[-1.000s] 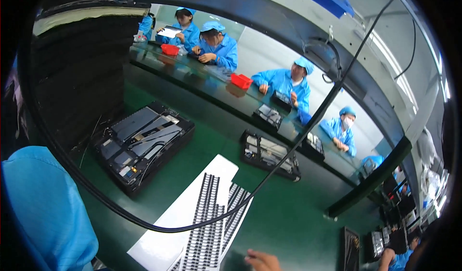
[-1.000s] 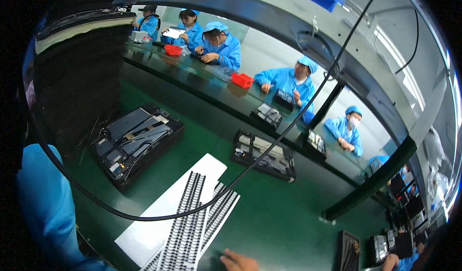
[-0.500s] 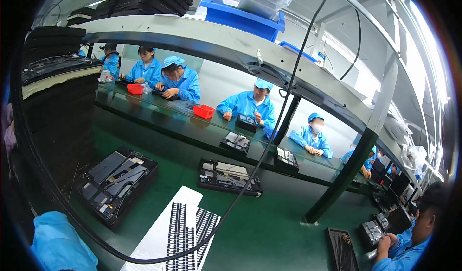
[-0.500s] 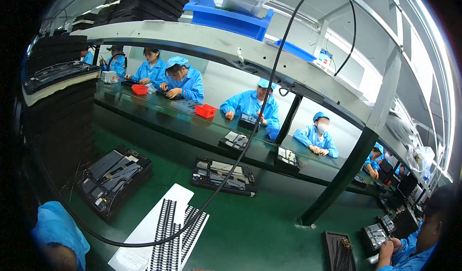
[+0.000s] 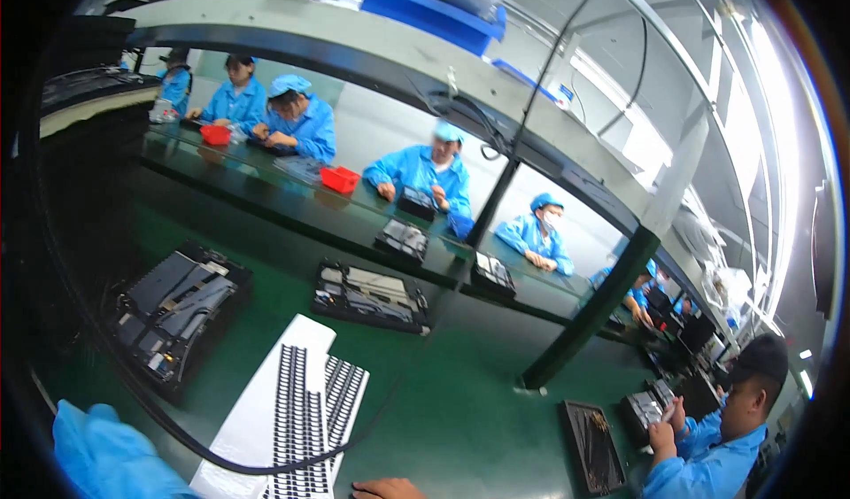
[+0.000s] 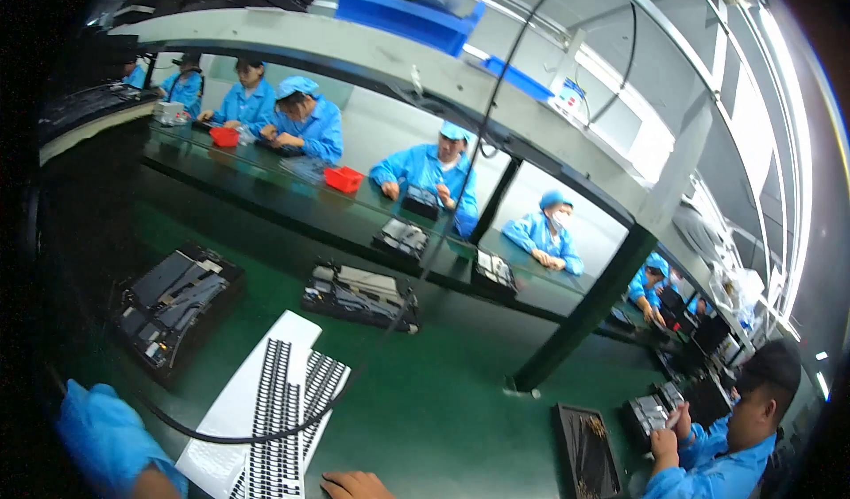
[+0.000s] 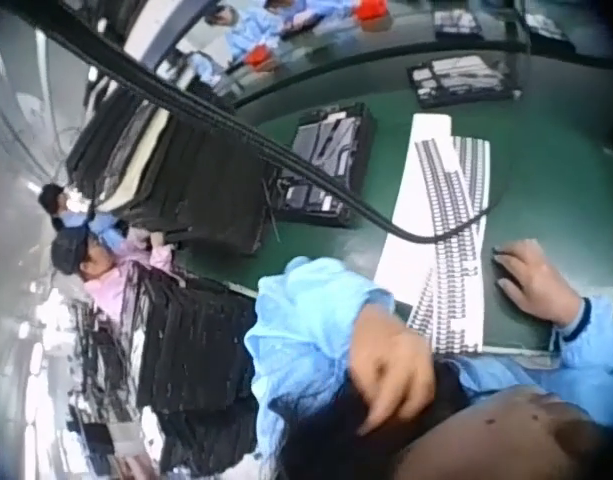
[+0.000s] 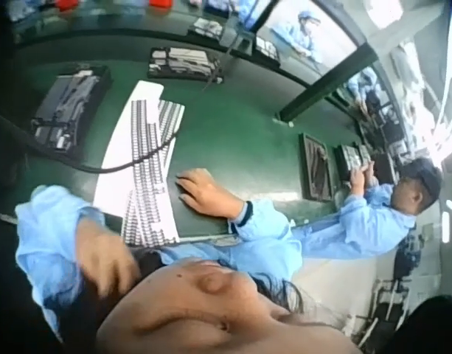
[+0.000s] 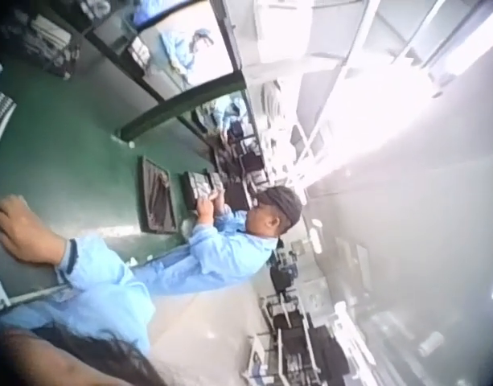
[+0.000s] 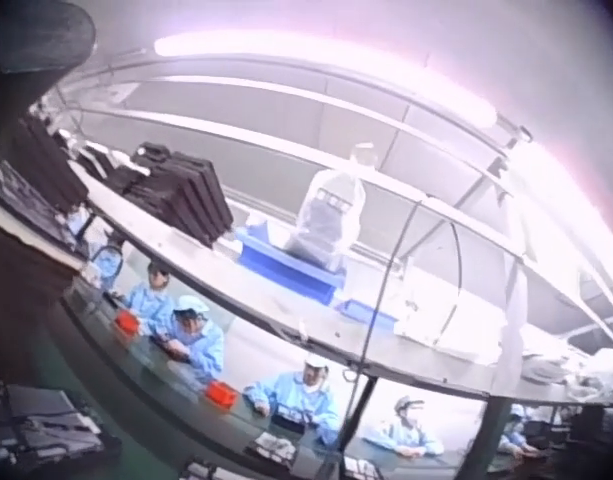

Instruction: The person assembles tablet components by hand, attaching a component ribbon to a tablet component and applying a sticker from a sticker sheet.

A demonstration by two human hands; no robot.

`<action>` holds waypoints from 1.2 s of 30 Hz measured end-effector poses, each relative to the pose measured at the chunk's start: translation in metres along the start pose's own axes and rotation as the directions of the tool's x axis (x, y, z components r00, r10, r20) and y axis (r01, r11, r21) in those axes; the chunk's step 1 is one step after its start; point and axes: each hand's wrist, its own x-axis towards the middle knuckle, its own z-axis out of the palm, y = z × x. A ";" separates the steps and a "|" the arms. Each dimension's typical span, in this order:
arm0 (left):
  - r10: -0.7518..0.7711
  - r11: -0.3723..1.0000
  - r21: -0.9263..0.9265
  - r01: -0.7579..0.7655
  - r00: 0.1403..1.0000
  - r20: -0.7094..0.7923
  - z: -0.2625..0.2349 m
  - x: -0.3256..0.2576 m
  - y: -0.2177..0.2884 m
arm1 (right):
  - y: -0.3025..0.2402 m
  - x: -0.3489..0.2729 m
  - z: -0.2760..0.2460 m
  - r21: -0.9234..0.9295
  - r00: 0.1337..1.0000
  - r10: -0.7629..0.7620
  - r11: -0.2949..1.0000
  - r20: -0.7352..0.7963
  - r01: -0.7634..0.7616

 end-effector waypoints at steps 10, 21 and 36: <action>0.348 0.845 0.209 0.492 -0.210 -0.914 -0.153 -0.060 -0.004 | 0.137 0.040 -0.076 -0.239 0.985 0.172 0.955 -0.027 -0.173; 0.728 0.302 -0.351 0.886 -0.452 -0.515 -0.282 -0.135 0.021 | 0.284 0.139 -0.022 0.311 0.435 0.684 0.685 -0.585 -0.659; 0.727 0.465 0.335 0.819 -0.137 -0.673 -0.278 -0.149 0.041 | 0.217 0.170 -0.055 0.898 0.462 0.773 0.330 -0.434 0.291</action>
